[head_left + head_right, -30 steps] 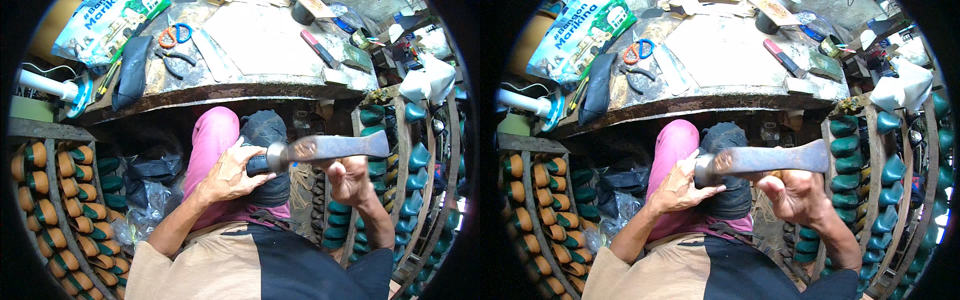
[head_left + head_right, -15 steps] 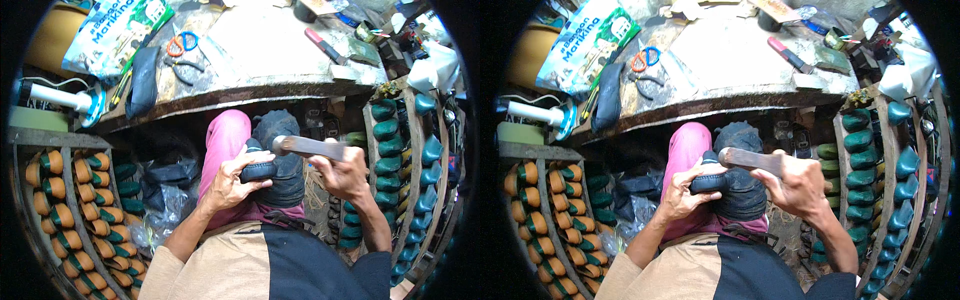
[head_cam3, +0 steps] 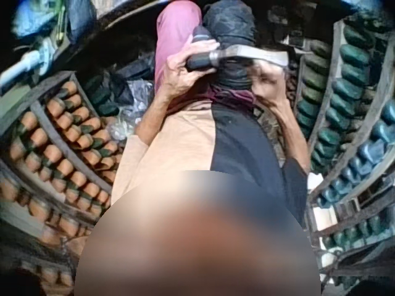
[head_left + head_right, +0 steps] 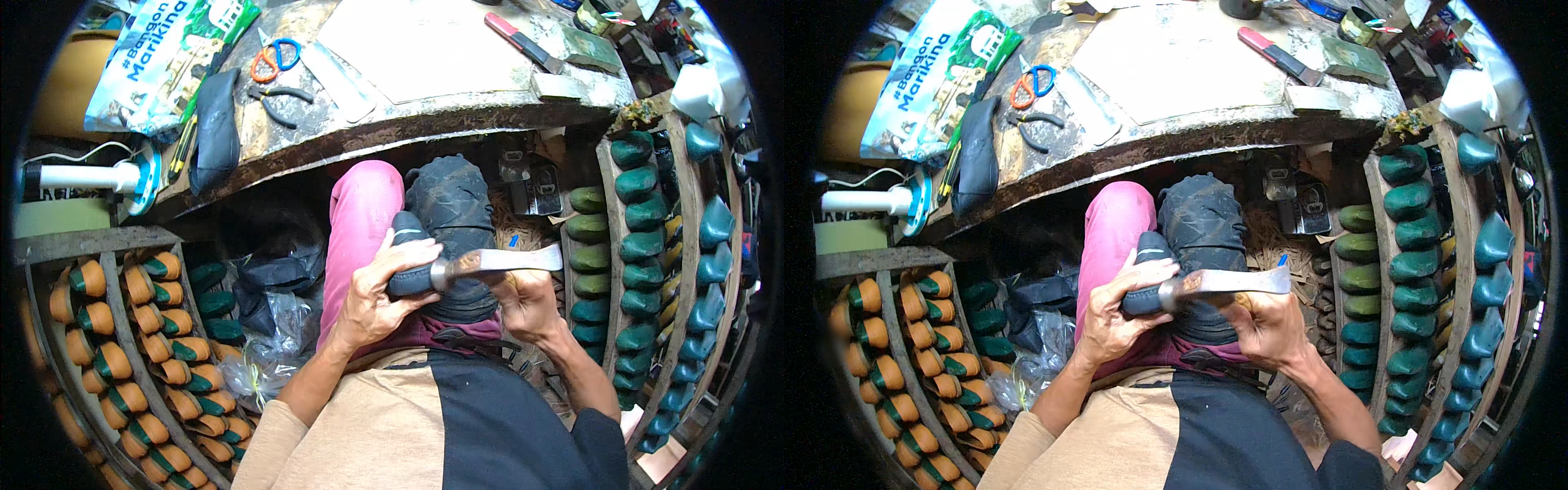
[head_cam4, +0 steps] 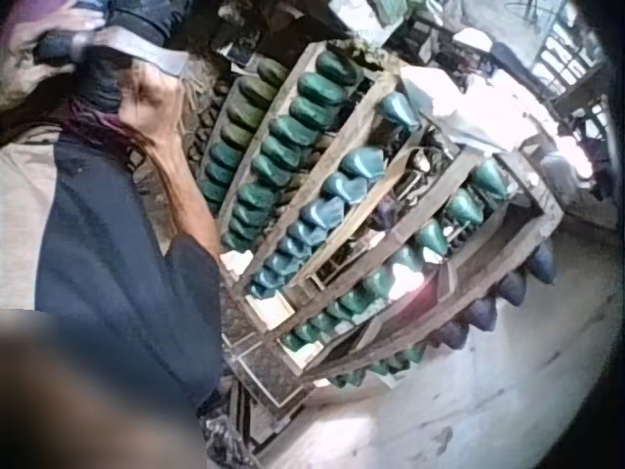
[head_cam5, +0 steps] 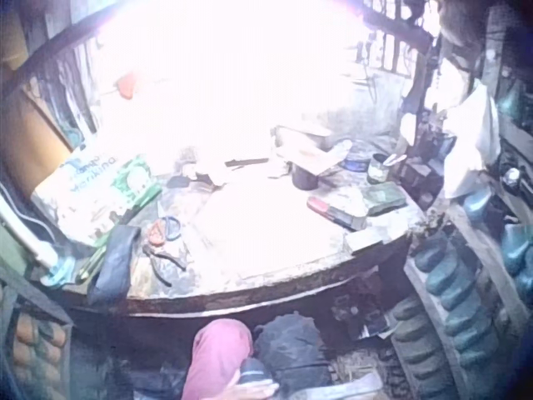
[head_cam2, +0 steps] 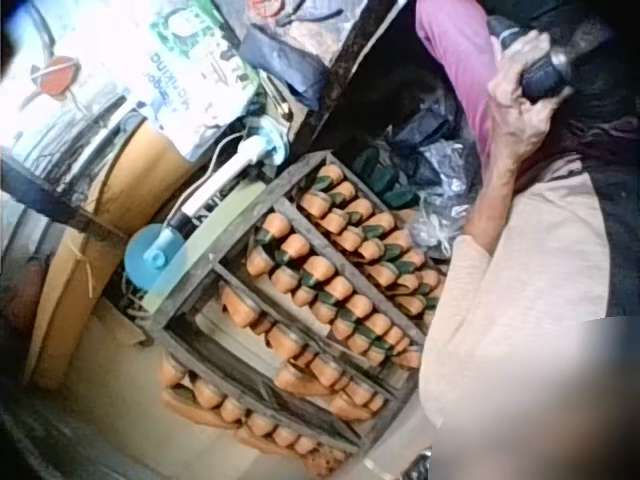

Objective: The person sits on the floor and repairs a black slip-on shoe by inserting a green shoe tree, hammering the sole, and using pliers and a knife to adjust the upper. The person repeats these steps on a second shoe, then places the finished shoe on the workbench.

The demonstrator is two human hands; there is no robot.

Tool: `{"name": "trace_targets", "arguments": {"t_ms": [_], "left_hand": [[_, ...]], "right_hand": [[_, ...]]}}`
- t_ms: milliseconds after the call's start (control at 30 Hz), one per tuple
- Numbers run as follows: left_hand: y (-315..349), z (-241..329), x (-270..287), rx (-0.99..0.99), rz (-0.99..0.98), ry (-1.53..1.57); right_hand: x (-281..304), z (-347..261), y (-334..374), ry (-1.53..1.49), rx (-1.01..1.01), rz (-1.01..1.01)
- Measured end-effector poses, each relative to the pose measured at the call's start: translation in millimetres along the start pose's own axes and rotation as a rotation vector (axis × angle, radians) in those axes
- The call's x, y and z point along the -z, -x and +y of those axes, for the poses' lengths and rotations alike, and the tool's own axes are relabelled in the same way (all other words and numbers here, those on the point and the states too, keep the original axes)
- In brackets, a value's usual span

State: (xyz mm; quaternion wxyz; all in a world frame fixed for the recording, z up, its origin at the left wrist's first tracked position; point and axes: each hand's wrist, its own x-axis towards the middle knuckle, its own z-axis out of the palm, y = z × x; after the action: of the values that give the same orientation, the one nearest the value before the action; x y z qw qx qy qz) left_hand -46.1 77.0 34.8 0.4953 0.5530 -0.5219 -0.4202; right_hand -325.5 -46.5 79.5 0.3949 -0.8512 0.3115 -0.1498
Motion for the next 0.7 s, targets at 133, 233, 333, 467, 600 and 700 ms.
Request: {"name": "trace_targets", "arguments": {"t_ms": [133,233,333,467,600,700], "left_hand": [[0.7,3.1,-3.5,0.004,-0.007,-0.021],[-2.8,3.1,-6.1,-0.008,-0.003,-0.039],[-6.1,2.0,-5.7,-0.036,-0.022,-0.075],[-5.2,-0.6,-7.5,-0.059,-0.028,-0.036],[-12.0,-10.2,-6.1,-0.131,-0.101,-0.150],[-13.7,-20.3,-2.3,-0.142,-0.138,-0.270]], "right_hand": [[-9.0,0.9,6.9,-0.277,-0.087,0.176],[-0.2,2.3,-4.6,-0.534,0.017,0.167],[23.3,3.1,-25.7,0.178,0.068,-0.010],[42.1,-6.2,-30.9,-0.068,0.241,0.104],[42.8,0.1,-27.7,0.226,0.219,-0.083],[36.7,13.9,-16.7,0.184,-0.065,0.015]]}}
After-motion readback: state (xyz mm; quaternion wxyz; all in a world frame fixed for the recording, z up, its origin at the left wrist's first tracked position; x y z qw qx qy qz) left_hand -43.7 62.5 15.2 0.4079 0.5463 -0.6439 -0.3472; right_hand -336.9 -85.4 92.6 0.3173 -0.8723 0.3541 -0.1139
